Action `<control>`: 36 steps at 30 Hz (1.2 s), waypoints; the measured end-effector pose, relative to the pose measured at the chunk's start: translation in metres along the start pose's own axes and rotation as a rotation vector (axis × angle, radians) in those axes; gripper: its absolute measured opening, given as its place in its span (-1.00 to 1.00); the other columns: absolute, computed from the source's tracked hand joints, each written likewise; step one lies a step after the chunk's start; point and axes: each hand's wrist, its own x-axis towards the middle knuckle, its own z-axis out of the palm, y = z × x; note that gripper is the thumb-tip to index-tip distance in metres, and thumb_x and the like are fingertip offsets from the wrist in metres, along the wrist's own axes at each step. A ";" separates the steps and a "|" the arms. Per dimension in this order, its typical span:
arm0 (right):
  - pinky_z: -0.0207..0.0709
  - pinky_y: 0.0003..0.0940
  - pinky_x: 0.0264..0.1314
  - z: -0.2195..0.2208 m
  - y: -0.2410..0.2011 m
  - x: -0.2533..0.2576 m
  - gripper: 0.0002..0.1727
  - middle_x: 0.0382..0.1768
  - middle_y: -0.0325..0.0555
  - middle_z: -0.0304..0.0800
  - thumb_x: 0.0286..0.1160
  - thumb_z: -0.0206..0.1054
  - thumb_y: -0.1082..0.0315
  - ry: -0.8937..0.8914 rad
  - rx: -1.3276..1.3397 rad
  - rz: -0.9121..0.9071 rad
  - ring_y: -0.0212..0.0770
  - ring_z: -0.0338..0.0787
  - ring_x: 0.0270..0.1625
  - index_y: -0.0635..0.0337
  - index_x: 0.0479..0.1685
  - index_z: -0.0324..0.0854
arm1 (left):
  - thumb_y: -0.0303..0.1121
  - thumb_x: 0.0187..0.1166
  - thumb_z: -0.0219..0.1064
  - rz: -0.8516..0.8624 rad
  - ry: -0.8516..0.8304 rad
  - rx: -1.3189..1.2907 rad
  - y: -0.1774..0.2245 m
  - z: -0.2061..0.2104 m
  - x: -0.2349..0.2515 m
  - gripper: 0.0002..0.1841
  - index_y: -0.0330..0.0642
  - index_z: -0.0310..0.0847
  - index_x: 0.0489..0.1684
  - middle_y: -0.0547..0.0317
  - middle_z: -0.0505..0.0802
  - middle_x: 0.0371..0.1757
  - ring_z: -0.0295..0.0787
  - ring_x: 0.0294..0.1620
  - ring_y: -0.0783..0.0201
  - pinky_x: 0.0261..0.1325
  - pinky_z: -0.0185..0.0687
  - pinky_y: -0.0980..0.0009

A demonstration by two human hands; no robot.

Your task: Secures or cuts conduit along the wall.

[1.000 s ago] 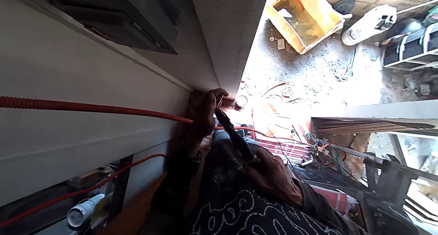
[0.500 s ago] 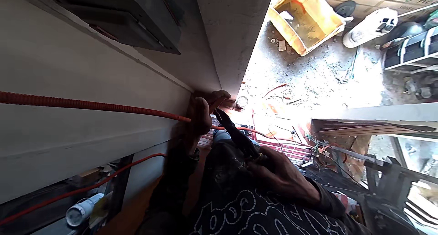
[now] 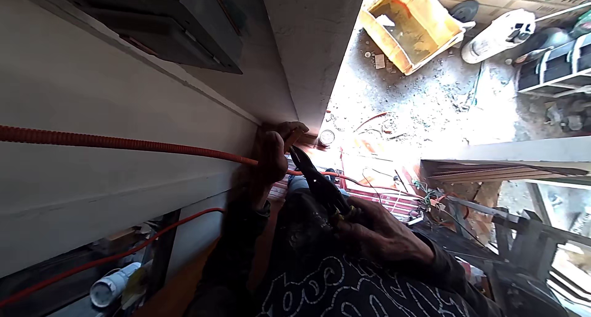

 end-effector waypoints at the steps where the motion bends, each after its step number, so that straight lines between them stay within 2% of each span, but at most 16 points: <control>1: 0.64 -0.49 -0.32 0.000 0.000 0.000 -0.64 -0.44 -0.27 0.74 0.70 0.28 0.02 -0.003 0.004 -0.003 -0.48 0.73 -0.40 0.19 -0.10 0.57 | 0.48 0.63 -0.53 -0.010 0.011 -0.022 -0.001 0.002 -0.001 -0.07 -0.10 0.65 -0.02 0.30 0.67 -0.36 0.48 -0.47 0.52 -0.44 0.39 0.62; 4: 0.60 -0.52 -0.34 0.001 0.000 0.000 -0.65 -0.46 -0.27 0.73 0.70 0.27 0.05 -0.003 0.019 -0.023 -0.49 0.71 -0.42 0.20 -0.11 0.57 | 0.49 0.61 -0.56 -0.048 0.040 -0.071 0.000 0.007 -0.002 -0.06 -0.07 0.63 0.07 0.29 0.63 -0.42 0.45 -0.52 0.49 -0.48 0.38 0.62; 6: 0.58 -0.52 -0.35 0.001 0.000 0.001 -0.65 -0.45 -0.26 0.73 0.69 0.27 0.04 -0.007 0.013 -0.024 -0.49 0.70 -0.41 0.20 -0.11 0.57 | 0.54 0.56 -0.55 -0.059 0.069 -0.101 0.000 0.011 -0.002 -0.03 -0.07 0.64 0.06 0.27 0.62 -0.48 0.43 -0.60 0.46 -0.57 0.37 0.60; 10: 0.58 -0.51 -0.35 0.001 0.001 0.000 -0.64 -0.44 -0.26 0.73 0.68 0.29 0.03 -0.002 0.007 -0.028 -0.48 0.70 -0.40 0.19 -0.14 0.57 | 0.58 0.51 -0.54 -0.064 0.098 -0.100 -0.008 0.012 -0.003 -0.02 -0.01 0.64 0.08 0.27 0.61 -0.49 0.42 -0.61 0.44 -0.58 0.37 0.55; 13: 0.62 -0.48 -0.32 0.000 0.001 0.000 -0.64 -0.43 -0.24 0.78 0.68 0.28 0.03 -0.007 0.008 -0.040 -0.46 0.75 -0.38 0.20 -0.13 0.57 | 0.53 0.57 -0.57 -0.062 0.142 -0.074 -0.009 0.015 -0.006 -0.04 0.00 0.65 0.13 0.25 0.66 -0.43 0.50 -0.51 0.40 -0.50 0.45 0.52; 17: 0.61 -0.51 -0.33 0.000 0.001 0.000 -0.65 -0.44 -0.25 0.75 0.68 0.29 0.03 -0.012 0.007 -0.041 -0.48 0.73 -0.40 0.20 -0.13 0.57 | 0.46 0.64 -0.57 -0.091 0.204 -0.189 -0.003 0.024 -0.003 -0.12 0.07 0.60 0.16 0.29 0.74 -0.31 0.58 -0.48 0.43 -0.45 0.54 0.55; 18: 0.57 -0.52 -0.35 0.000 0.002 0.000 -0.65 -0.45 -0.25 0.73 0.68 0.29 0.04 -0.009 0.005 -0.051 -0.49 0.70 -0.42 0.20 -0.14 0.57 | 0.47 0.64 -0.56 -0.103 0.228 -0.224 -0.002 0.025 -0.002 -0.13 0.07 0.61 0.12 0.28 0.68 -0.40 0.51 -0.57 0.42 -0.54 0.47 0.56; 20: 0.55 -0.55 -0.37 0.000 0.003 0.000 -0.64 -0.47 -0.27 0.72 0.67 0.30 0.03 -0.001 0.000 -0.058 -0.51 0.67 -0.44 0.19 -0.14 0.58 | 0.51 0.60 -0.53 -0.116 0.222 -0.238 -0.003 0.025 -0.002 -0.13 0.07 0.60 0.07 0.27 0.63 -0.47 0.47 -0.61 0.41 -0.59 0.43 0.54; 25: 0.58 -0.54 -0.36 -0.002 0.001 0.002 -0.63 -0.47 -0.28 0.72 0.67 0.30 0.00 0.003 0.019 -0.054 -0.51 0.70 -0.43 0.18 -0.14 0.57 | 0.50 0.61 -0.55 -0.047 0.182 -0.259 -0.002 0.029 0.002 -0.08 0.02 0.63 0.14 0.28 0.74 -0.29 0.58 -0.46 0.45 -0.42 0.53 0.56; 29: 0.62 -0.53 -0.32 -0.002 0.000 0.002 -0.65 -0.43 -0.26 0.78 0.67 0.30 0.03 0.002 0.022 -0.052 -0.50 0.75 -0.38 0.19 -0.13 0.57 | 0.55 0.56 -0.53 -0.051 0.194 -0.222 0.000 0.031 0.004 -0.08 0.05 0.63 0.08 0.32 0.73 -0.35 0.51 -0.56 0.48 -0.54 0.45 0.58; 31: 0.61 -0.51 -0.32 -0.001 0.000 0.001 -0.67 -0.43 -0.27 0.78 0.67 0.29 0.05 0.020 0.024 -0.042 -0.48 0.76 -0.38 0.17 -0.15 0.57 | 0.55 0.55 -0.52 -0.044 0.176 -0.145 -0.002 0.027 0.002 -0.08 0.03 0.62 0.10 0.30 0.73 -0.31 0.54 -0.50 0.46 -0.49 0.50 0.55; 34: 0.63 -0.49 -0.35 0.002 0.001 -0.001 -0.66 -0.46 -0.27 0.77 0.67 0.29 0.04 0.070 0.011 -0.037 -0.47 0.76 -0.41 0.18 -0.15 0.59 | 0.53 0.57 -0.55 -0.003 0.151 -0.047 -0.004 0.020 -0.001 -0.05 -0.02 0.63 0.16 0.29 0.68 -0.37 0.49 -0.52 0.47 -0.48 0.45 0.56; 36: 0.61 -0.50 -0.39 0.004 0.002 -0.002 -0.66 -0.47 -0.27 0.75 0.67 0.29 0.04 0.088 -0.004 -0.029 -0.47 0.73 -0.44 0.17 -0.17 0.59 | 0.51 0.60 -0.54 0.036 0.134 0.002 -0.001 0.018 -0.002 -0.05 -0.02 0.65 0.19 0.32 0.71 -0.29 0.54 -0.39 0.52 -0.34 0.49 0.59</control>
